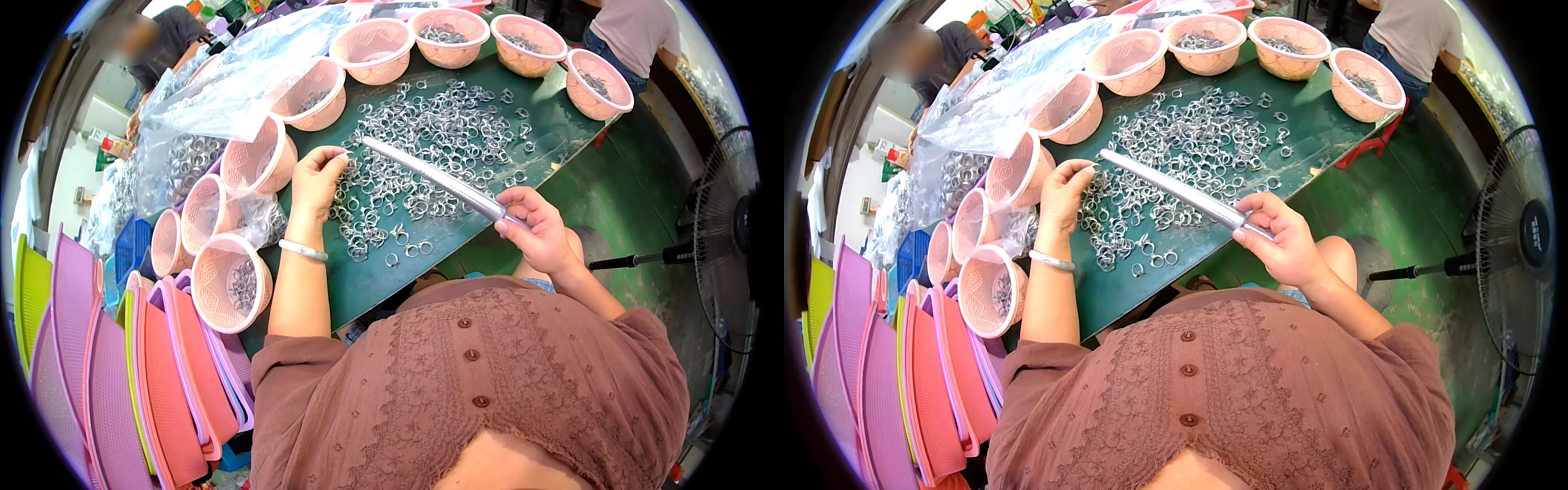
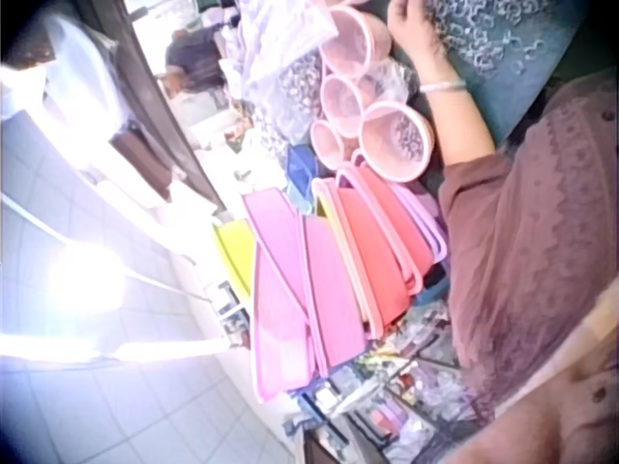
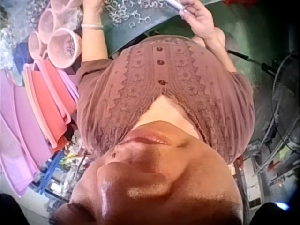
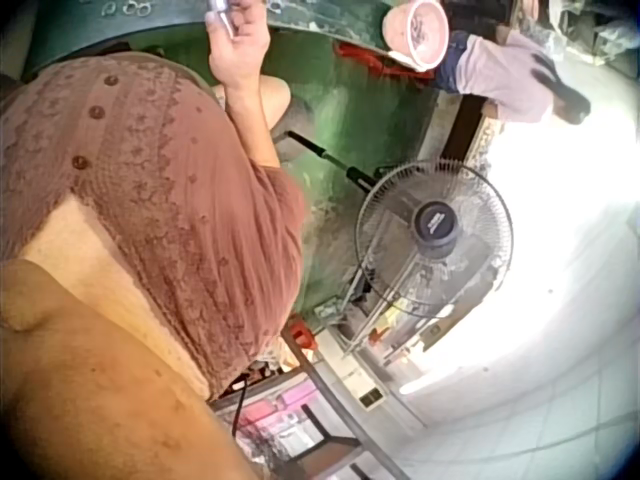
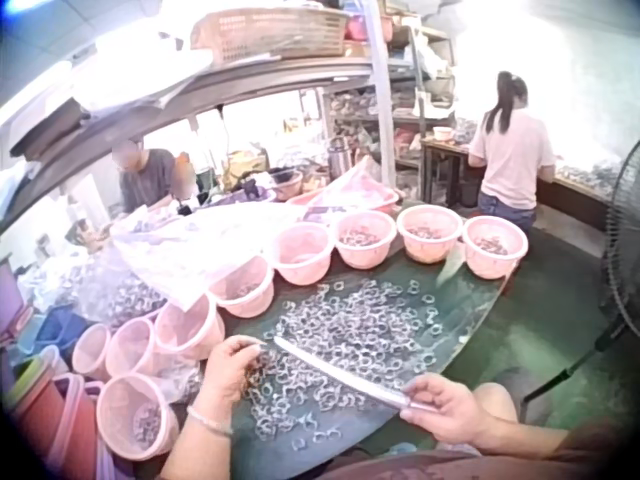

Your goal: The person picks up metal rings from a pile and places them onto a graduated measuring rod to check their size before sorting them into different bins.

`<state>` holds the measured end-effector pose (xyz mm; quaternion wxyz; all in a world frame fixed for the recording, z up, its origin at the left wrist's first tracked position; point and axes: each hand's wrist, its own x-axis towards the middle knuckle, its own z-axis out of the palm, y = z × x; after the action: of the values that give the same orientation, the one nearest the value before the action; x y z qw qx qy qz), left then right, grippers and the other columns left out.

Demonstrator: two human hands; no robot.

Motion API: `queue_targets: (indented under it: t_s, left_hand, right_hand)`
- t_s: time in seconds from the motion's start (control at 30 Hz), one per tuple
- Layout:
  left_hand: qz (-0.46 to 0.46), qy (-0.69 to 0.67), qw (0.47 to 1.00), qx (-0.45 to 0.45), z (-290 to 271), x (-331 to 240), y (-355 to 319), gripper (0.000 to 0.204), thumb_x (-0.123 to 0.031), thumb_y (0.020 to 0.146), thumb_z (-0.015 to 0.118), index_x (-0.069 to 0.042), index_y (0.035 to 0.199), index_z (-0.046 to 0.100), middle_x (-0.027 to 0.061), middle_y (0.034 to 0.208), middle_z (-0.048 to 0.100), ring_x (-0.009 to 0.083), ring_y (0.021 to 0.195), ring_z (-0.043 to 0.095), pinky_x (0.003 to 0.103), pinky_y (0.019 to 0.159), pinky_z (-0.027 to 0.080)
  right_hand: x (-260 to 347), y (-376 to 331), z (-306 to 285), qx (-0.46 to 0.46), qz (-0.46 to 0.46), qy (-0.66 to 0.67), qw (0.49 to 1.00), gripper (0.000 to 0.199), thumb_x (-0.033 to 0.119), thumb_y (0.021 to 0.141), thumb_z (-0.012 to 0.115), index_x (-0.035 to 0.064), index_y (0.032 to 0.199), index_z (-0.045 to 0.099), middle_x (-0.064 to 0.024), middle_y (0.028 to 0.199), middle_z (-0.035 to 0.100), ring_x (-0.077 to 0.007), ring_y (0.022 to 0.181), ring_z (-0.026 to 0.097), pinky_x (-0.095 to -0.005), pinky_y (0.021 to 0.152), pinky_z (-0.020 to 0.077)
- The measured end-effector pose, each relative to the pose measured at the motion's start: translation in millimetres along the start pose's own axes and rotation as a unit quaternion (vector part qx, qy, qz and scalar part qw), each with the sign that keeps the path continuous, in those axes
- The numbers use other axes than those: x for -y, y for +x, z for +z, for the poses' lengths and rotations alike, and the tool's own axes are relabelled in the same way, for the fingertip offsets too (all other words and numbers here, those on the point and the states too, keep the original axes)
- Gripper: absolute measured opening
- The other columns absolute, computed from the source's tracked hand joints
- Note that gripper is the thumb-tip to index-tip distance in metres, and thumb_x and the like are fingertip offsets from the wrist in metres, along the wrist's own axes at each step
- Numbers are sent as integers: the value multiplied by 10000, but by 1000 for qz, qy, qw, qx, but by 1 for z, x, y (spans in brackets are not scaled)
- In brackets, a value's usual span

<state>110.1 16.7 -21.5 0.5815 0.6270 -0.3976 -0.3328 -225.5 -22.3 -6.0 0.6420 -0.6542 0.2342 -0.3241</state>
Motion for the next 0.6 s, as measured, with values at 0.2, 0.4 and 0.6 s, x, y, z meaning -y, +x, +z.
queue_targets:
  t_s: [0.2,0.4,0.6]
  left_hand:
    - [-108,-442,889,54,-4,-9,-24,77,-44,839,533,-12,904,558,121,927,606,196,840,603,279,724,518]
    - [-72,-555,822,104,2,-2,-31,88,22,824,516,29,897,564,163,1020,578,237,948,578,311,840,505]
    - [-26,-509,854,105,9,-6,-36,99,-3,825,532,22,915,566,145,1016,583,223,1005,555,319,888,479]
  right_hand:
    - [-2,1,8,12,8,15,1000,287,-12,809,558,-4,1070,439,-11,802,554,-26,709,466,-166,618,363]
    - [0,0,12,16,21,2,1000,290,0,811,564,1,1074,442,-9,780,560,-29,690,460,-170,602,358]
    - [-7,2,16,19,-7,-46,999,271,12,809,571,8,1055,456,-2,736,567,-29,664,454,-173,601,357]
